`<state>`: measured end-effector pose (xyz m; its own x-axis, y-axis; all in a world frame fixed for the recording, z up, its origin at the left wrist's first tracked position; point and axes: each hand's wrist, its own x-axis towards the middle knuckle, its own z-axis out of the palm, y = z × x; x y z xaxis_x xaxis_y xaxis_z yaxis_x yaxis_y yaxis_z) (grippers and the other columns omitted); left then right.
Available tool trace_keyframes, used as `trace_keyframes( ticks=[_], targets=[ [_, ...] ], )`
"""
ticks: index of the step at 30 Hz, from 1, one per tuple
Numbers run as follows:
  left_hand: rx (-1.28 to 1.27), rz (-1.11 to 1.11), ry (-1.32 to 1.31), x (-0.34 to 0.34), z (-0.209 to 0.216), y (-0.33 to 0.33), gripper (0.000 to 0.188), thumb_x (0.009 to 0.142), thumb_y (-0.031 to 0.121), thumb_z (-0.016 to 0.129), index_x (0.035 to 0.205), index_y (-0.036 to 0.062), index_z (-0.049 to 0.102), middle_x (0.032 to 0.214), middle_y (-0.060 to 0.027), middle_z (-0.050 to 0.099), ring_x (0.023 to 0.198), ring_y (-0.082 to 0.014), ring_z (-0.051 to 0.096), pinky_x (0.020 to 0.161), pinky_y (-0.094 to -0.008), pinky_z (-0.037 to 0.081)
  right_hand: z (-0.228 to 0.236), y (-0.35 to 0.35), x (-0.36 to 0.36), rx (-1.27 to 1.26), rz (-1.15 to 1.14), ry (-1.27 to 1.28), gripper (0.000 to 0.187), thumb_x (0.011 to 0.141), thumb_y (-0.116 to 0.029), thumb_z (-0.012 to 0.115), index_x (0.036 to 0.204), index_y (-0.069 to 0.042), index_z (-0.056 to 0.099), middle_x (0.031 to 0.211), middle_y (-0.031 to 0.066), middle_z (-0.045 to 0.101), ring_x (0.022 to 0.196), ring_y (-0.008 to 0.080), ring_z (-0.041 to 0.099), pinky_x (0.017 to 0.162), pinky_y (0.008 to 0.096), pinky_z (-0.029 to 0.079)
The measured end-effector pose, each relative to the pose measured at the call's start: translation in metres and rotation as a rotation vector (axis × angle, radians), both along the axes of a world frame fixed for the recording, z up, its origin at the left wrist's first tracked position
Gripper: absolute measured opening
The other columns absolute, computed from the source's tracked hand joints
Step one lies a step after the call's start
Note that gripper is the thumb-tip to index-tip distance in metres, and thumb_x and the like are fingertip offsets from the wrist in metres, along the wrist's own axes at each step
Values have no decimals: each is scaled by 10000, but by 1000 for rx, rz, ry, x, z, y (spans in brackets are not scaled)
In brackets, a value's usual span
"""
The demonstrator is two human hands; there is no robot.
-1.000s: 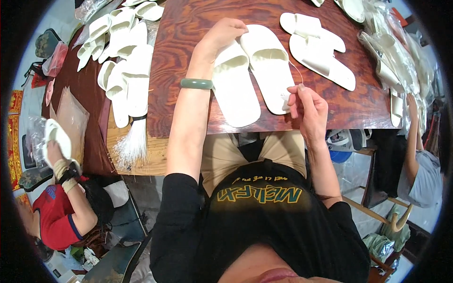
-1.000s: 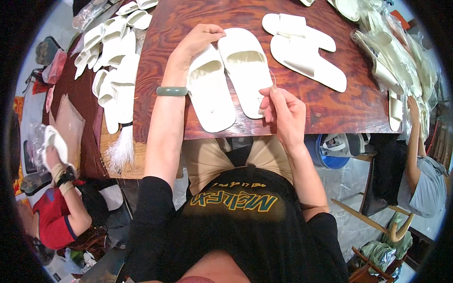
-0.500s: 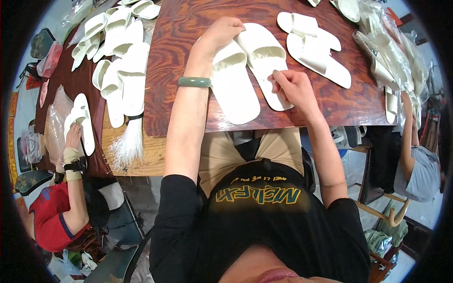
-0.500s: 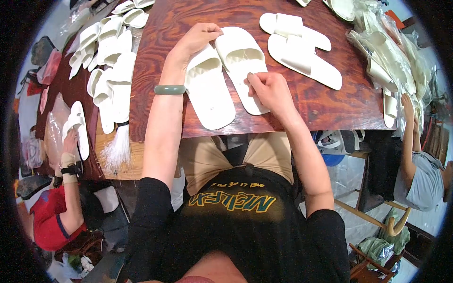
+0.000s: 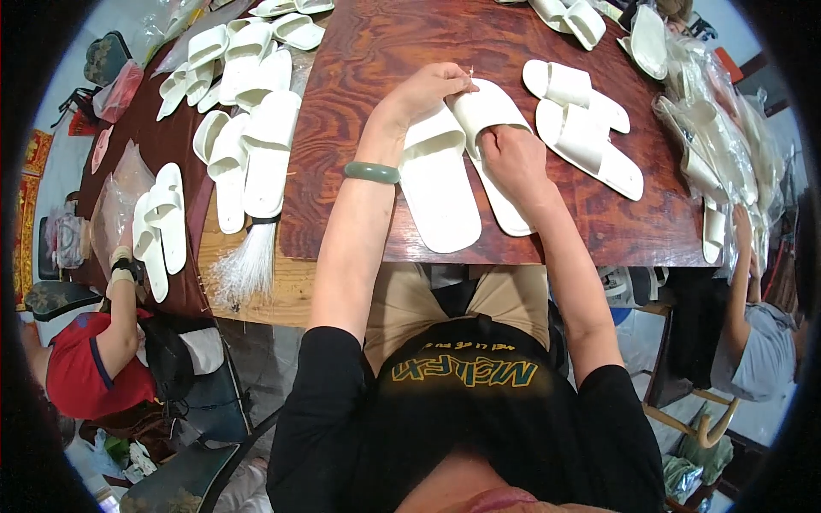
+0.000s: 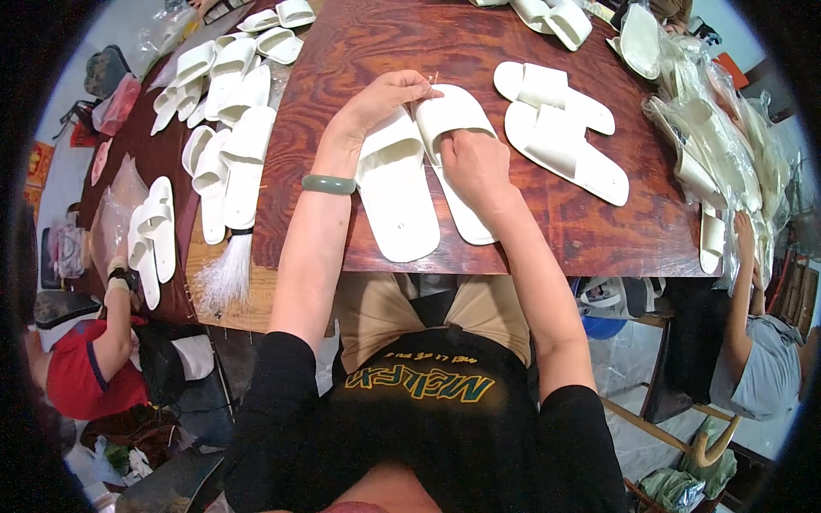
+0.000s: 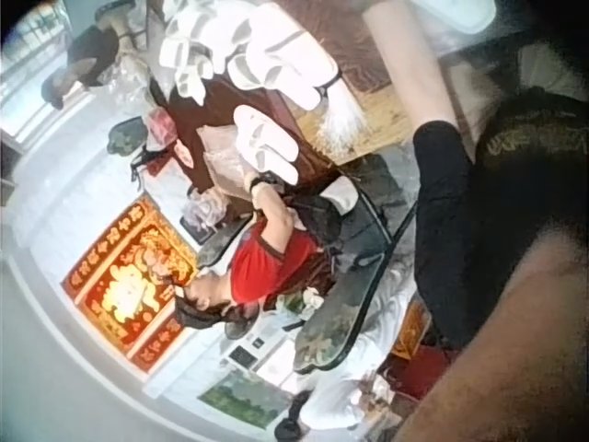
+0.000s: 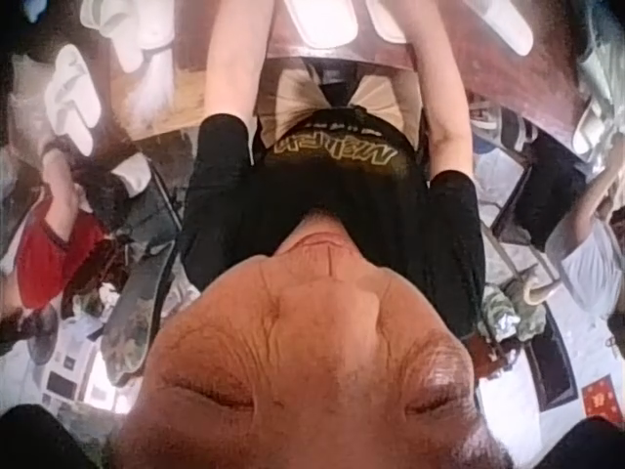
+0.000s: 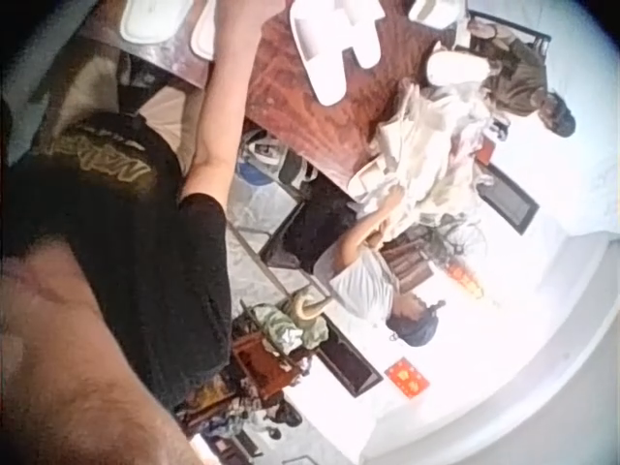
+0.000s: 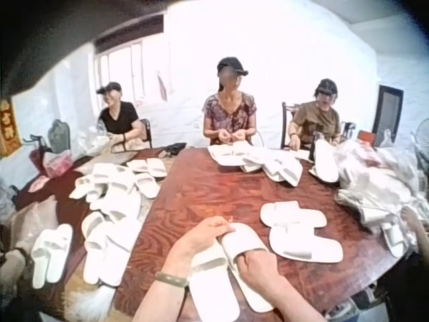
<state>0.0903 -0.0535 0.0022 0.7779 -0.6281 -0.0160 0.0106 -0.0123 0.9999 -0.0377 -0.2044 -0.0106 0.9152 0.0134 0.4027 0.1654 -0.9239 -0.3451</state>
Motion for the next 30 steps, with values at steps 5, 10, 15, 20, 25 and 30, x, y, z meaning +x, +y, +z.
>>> trace_keyframes(
  ticks=[5,10,15,20,25,30],
  targets=[
    [-84,-11,-27,-2,5,2,181,922,149,568,929,-6,661,918,-51,667,825,-108,574,729,-247,469,1,2,-5,20,-22,-10,301,874,-226,496,719,-5,630,648,192,609,601,362,604,570,454,479],
    [-58,136,-140,-8,15,4,160,921,131,571,915,-2,659,861,-33,664,797,-95,574,725,-235,463,31,-16,-17,236,67,129,224,866,-256,595,886,-49,677,712,140,648,656,338,629,592,399,487],
    [-164,106,-194,-28,18,0,168,927,143,561,927,-7,638,864,-41,662,810,-95,589,748,-238,461,52,-20,32,820,246,21,220,879,-161,621,1019,4,664,858,97,685,742,176,642,697,285,495],
    [-254,122,-34,-41,13,-1,135,922,122,558,939,1,614,880,-15,633,771,-74,567,677,-212,449,44,-16,54,1330,394,379,227,852,-125,673,1024,21,659,894,38,664,790,105,618,716,224,490],
    [-168,94,-53,-42,12,3,116,913,125,567,928,20,614,867,-3,632,676,-38,474,597,-195,378,39,-21,56,1460,450,430,173,827,-80,687,976,7,667,885,48,664,787,112,621,728,228,501],
    [-233,160,-7,-46,14,2,120,921,123,559,948,22,619,814,-22,636,633,-43,488,548,-180,378,33,-18,52,1459,265,219,149,840,-43,663,973,24,660,893,58,668,809,106,629,747,216,507]
  ],
)
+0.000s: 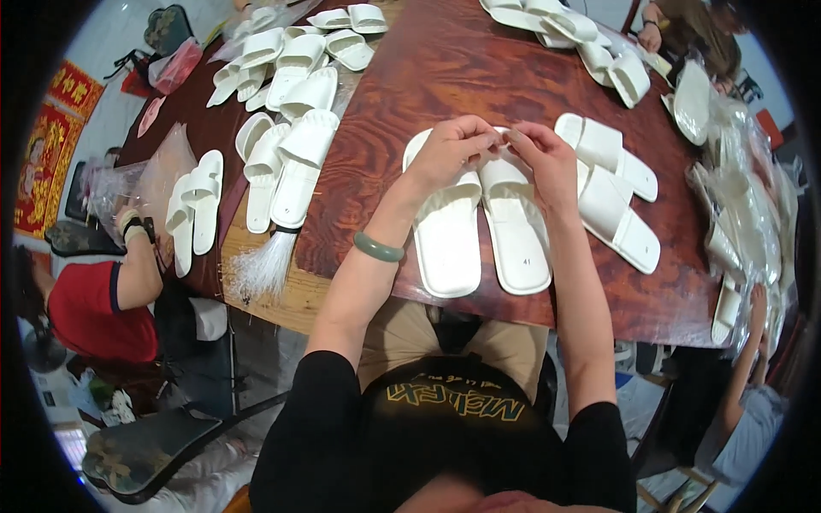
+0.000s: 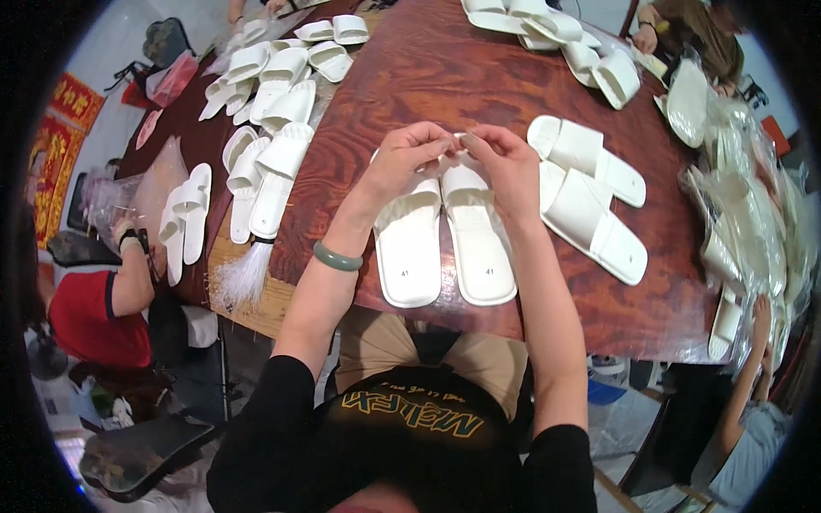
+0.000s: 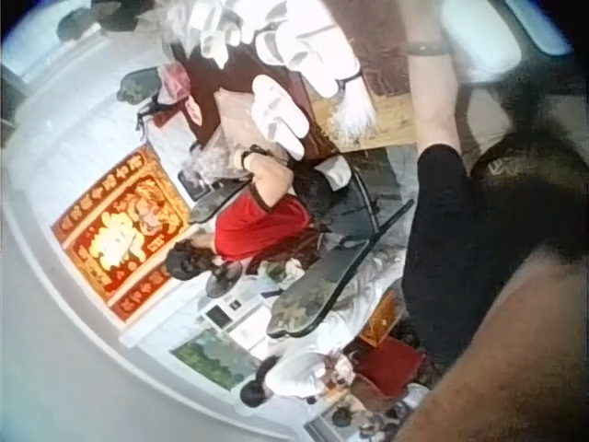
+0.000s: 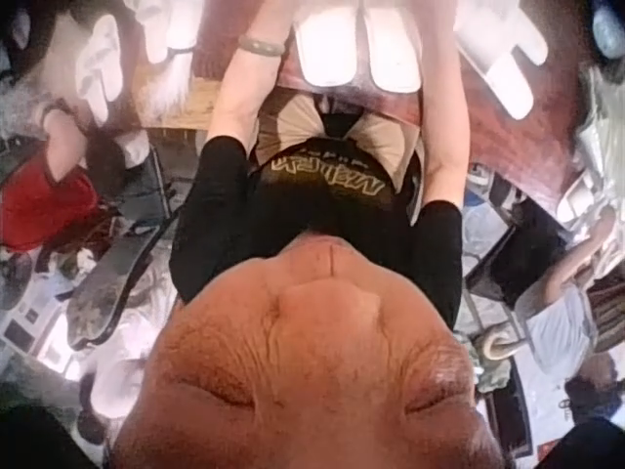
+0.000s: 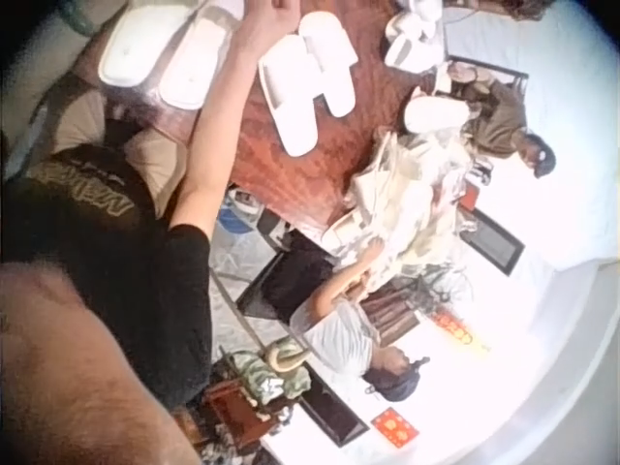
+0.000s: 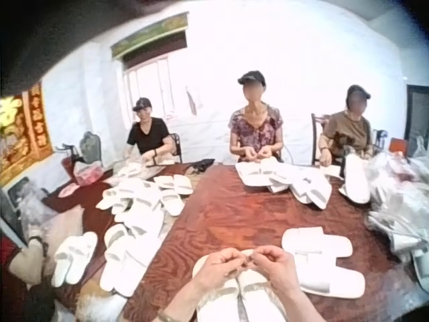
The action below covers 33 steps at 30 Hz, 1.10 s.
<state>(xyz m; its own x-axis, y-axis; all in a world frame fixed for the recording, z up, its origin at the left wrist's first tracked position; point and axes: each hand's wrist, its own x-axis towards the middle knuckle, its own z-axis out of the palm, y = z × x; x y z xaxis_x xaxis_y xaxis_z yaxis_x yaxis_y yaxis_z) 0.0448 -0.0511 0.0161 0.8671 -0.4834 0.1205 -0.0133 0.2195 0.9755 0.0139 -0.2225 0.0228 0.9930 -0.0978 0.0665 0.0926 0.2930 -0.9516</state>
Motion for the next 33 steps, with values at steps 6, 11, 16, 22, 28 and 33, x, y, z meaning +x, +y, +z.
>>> trace_keyframes(
  ticks=[6,11,16,22,28,33],
  targets=[
    [-41,74,-15,-3,5,2,152,931,139,572,979,3,622,797,-32,648,661,-43,560,548,-161,414,-5,7,-7,2,-55,-49,172,855,-57,664,1004,30,668,880,60,672,800,103,624,739,212,504],
    [40,108,-35,-7,6,3,147,926,127,577,982,-2,620,806,-45,659,673,-53,580,557,-168,429,-8,5,-6,3,-123,-118,155,863,-62,660,988,29,677,858,68,674,781,108,620,722,218,500],
    [-95,225,-88,-7,8,2,149,932,108,555,997,-14,611,807,-55,660,693,-70,598,588,-189,451,-5,8,-9,-6,-110,-178,89,855,-40,656,914,25,670,846,54,671,769,98,616,706,216,495],
    [-20,217,-131,-10,11,1,150,941,90,547,1044,-11,586,839,-45,651,759,-82,593,677,-206,471,-3,9,-15,-222,-92,-216,133,854,-20,637,973,29,673,892,53,678,786,99,622,705,220,505],
    [16,168,-147,-15,13,-2,149,937,87,554,1039,-16,589,834,-51,652,767,-96,597,691,-217,480,-12,6,-9,-285,-15,-330,188,894,-56,607,1059,20,658,961,58,673,852,114,626,746,229,517],
    [-87,193,-143,-12,8,-4,180,931,106,560,1044,-33,574,867,-67,648,768,-109,607,685,-218,490,-12,7,-9,-152,-22,-239,162,874,-84,648,1013,-2,663,931,24,665,821,94,616,722,217,513]
  ],
)
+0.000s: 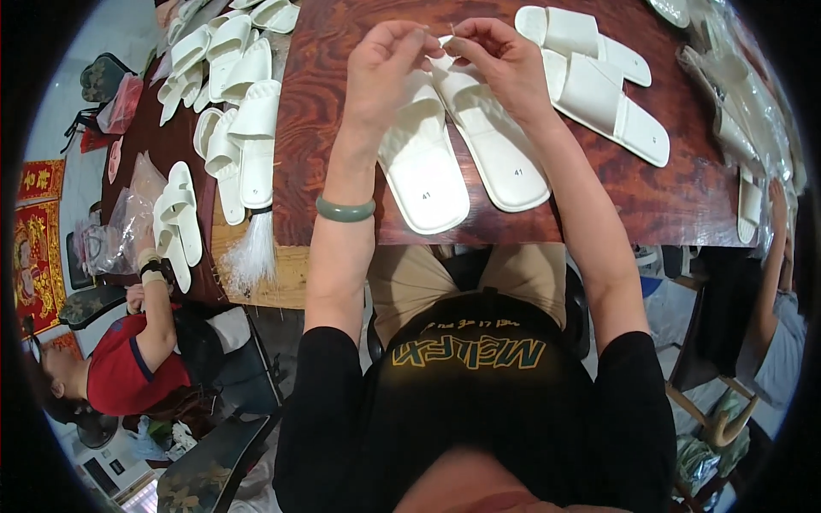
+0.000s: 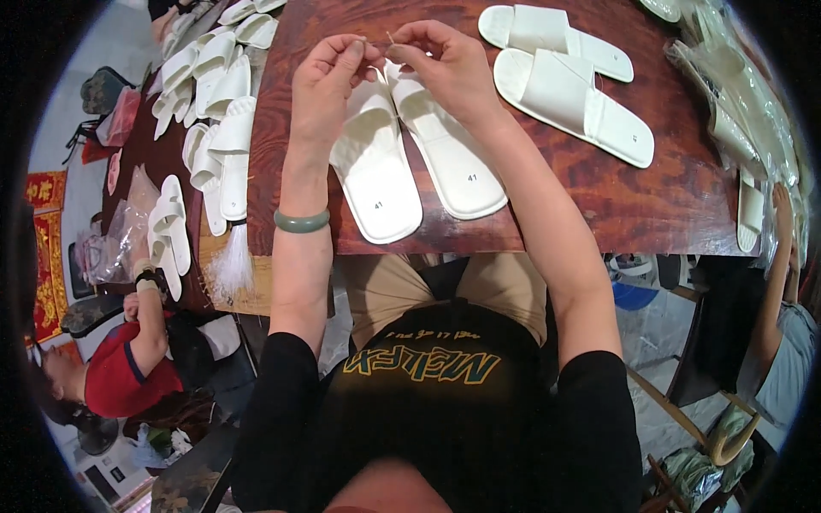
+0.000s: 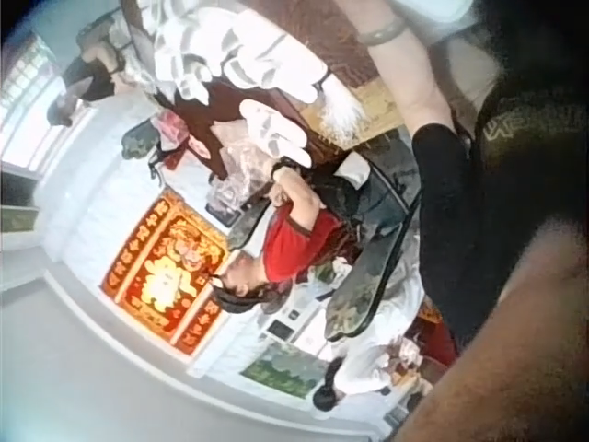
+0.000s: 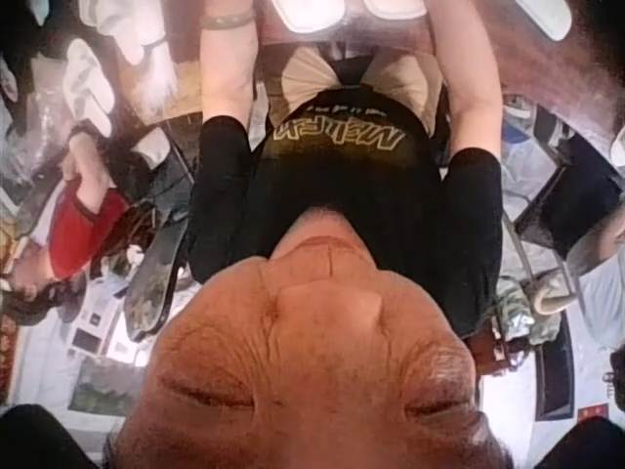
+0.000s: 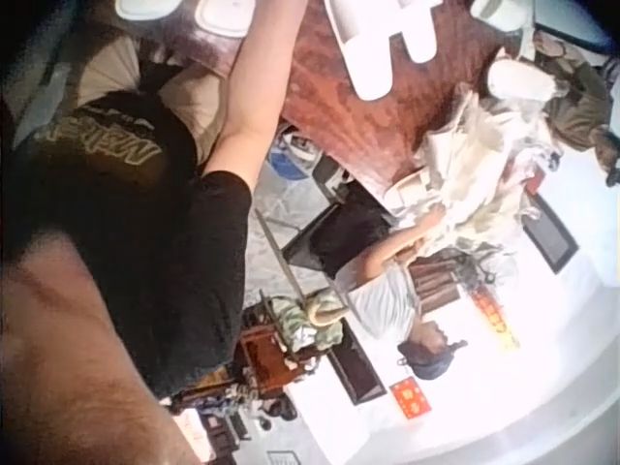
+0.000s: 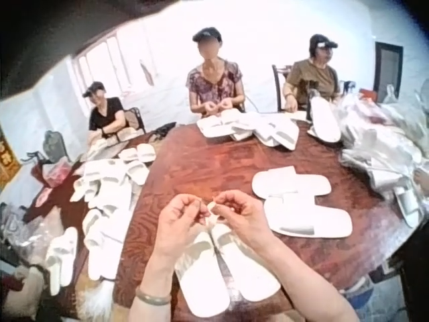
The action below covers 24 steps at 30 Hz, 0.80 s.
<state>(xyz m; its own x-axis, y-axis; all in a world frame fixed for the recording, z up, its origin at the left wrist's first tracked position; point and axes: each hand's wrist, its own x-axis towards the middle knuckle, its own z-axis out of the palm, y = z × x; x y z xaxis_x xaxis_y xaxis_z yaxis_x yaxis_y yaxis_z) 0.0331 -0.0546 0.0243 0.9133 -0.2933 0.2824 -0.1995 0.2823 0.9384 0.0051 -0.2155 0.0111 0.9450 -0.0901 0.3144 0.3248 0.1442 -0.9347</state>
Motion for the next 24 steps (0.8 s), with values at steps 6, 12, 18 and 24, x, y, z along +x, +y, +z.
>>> trace_keyframes(
  ticks=[6,12,18,24],
  targets=[
    [44,29,35,1,-1,4,164,937,87,537,1047,-30,571,873,-51,607,770,-118,564,721,-240,465,2,0,-3,-93,-32,-17,154,865,-103,666,997,-23,669,928,5,662,788,61,601,691,190,523],
    [-8,-34,63,1,-1,6,159,938,91,537,1036,-26,578,863,-44,600,778,-115,551,738,-241,445,-2,2,-2,-140,-66,-76,174,859,-137,684,994,-27,673,898,-16,656,766,43,592,675,180,517],
    [-41,-11,47,3,-8,1,207,912,166,589,1014,-14,592,848,-26,620,769,-74,558,700,-204,455,-2,3,-3,-169,-68,-78,182,859,-136,687,1002,-27,662,864,-20,644,749,36,578,645,176,489],
    [37,-21,62,3,-8,0,224,927,199,572,995,-13,600,856,-27,622,785,-81,558,707,-214,459,-2,2,-4,-207,-41,-56,144,855,-128,686,956,-30,655,846,-22,635,734,33,561,637,178,475]
  ],
)
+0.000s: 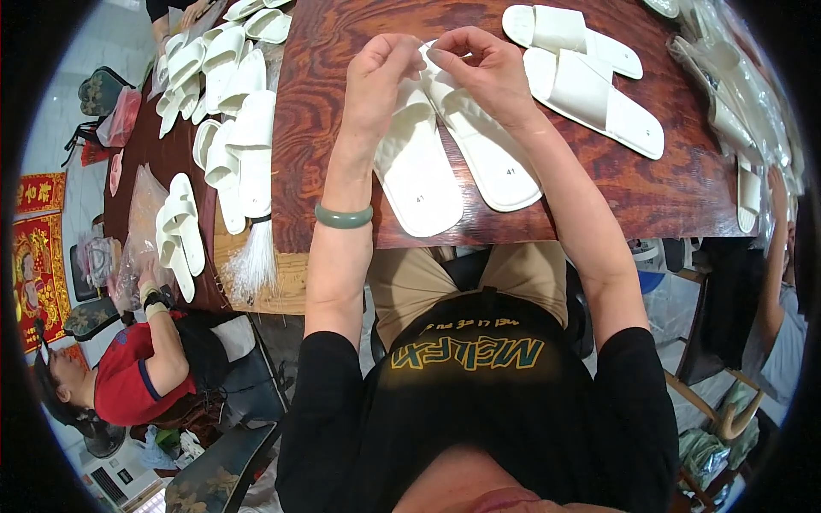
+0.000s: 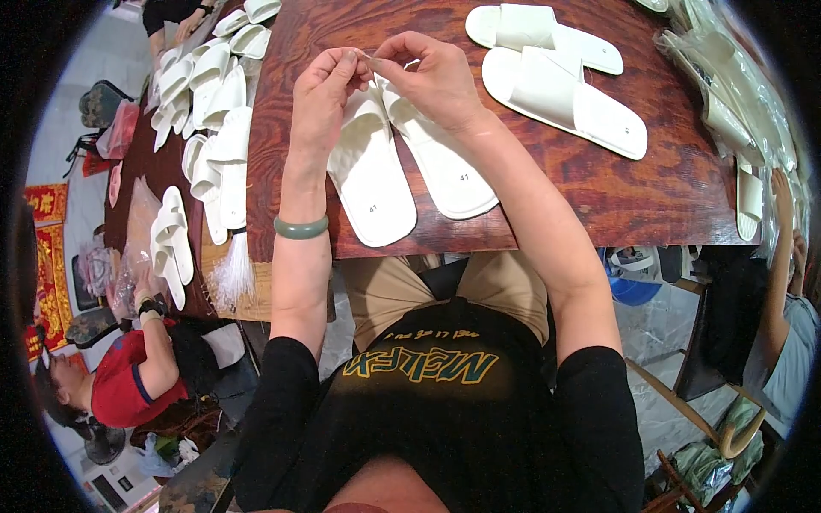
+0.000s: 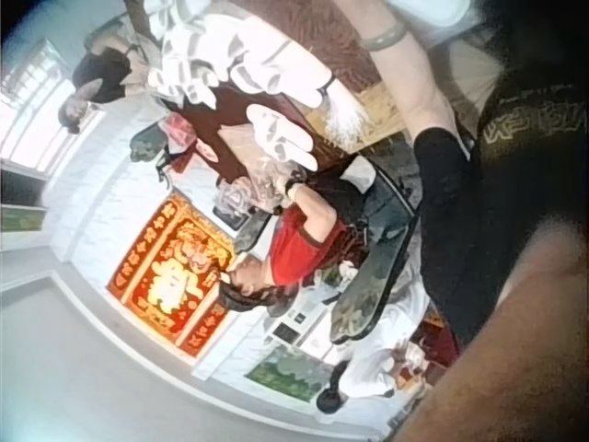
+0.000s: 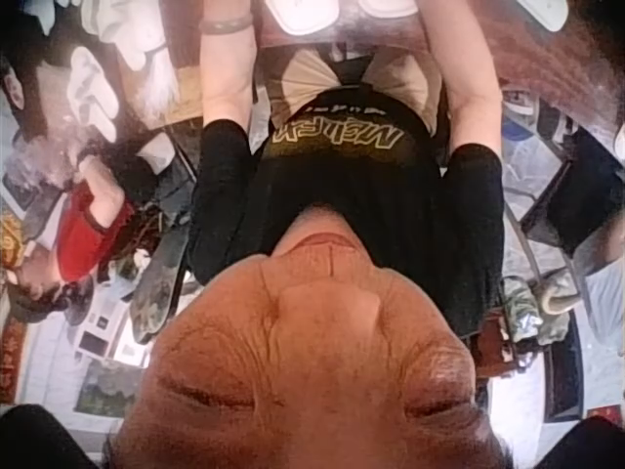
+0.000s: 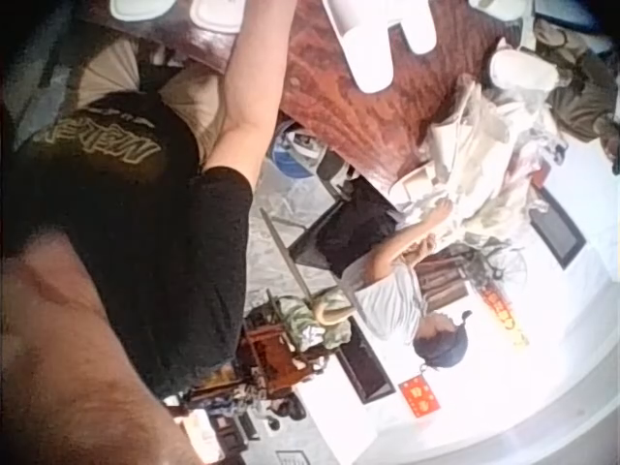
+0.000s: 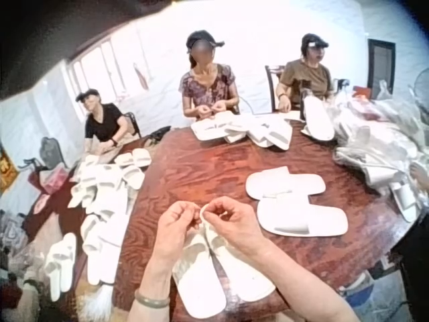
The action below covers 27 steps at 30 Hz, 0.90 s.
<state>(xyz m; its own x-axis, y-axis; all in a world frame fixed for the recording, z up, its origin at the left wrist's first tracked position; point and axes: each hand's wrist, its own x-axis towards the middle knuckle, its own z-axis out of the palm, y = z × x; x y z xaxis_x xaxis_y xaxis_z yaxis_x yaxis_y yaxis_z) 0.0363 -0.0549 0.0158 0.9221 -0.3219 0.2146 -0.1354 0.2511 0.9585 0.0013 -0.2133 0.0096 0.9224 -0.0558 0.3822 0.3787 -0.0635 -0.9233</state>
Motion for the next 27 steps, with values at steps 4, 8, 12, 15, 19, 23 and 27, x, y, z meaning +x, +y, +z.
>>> trace_keyframes(
  ticks=[4,8,12,15,19,23,27],
  targets=[
    [90,35,-10,-3,2,-1,223,924,199,577,984,-15,605,850,-28,623,784,-89,556,707,-220,457,0,0,0,-49,-40,27,152,852,-130,689,953,-23,654,841,-17,637,730,39,563,639,180,472],
    [127,49,-82,-5,2,-4,208,925,178,572,984,-19,605,847,-35,632,780,-96,564,709,-226,460,2,1,0,-39,-51,38,148,852,-126,685,944,-16,651,827,-13,639,720,39,561,639,181,471],
    [186,80,-164,-5,1,-5,192,929,161,562,987,-16,606,848,-42,642,774,-101,579,714,-236,468,2,1,-1,-18,-60,63,147,851,-127,684,936,-12,649,816,-15,638,717,38,559,639,181,469],
    [250,116,-218,-6,2,-5,186,926,156,566,989,-14,607,839,-41,642,772,-104,585,719,-245,472,1,0,-1,-42,-73,66,150,849,-132,686,932,-12,649,817,-14,637,720,36,560,636,177,465],
    [276,136,-222,-8,2,-6,180,920,146,572,991,-16,610,841,-48,639,782,-108,587,724,-247,471,-2,2,1,35,-86,28,201,807,-190,703,892,-8,682,773,15,674,666,52,584,601,213,474],
    [249,131,-237,-7,1,-7,179,918,142,575,992,-16,613,850,-51,637,788,-110,589,722,-247,472,-2,1,2,76,-71,54,187,805,-173,705,886,-6,681,771,9,670,673,50,582,601,210,472],
    [253,125,-245,-7,0,-7,180,919,142,573,993,-17,613,852,-49,639,787,-113,590,723,-247,474,0,1,0,46,-46,94,130,848,-115,682,926,-15,653,815,-14,636,717,32,562,632,169,463]
  ],
)
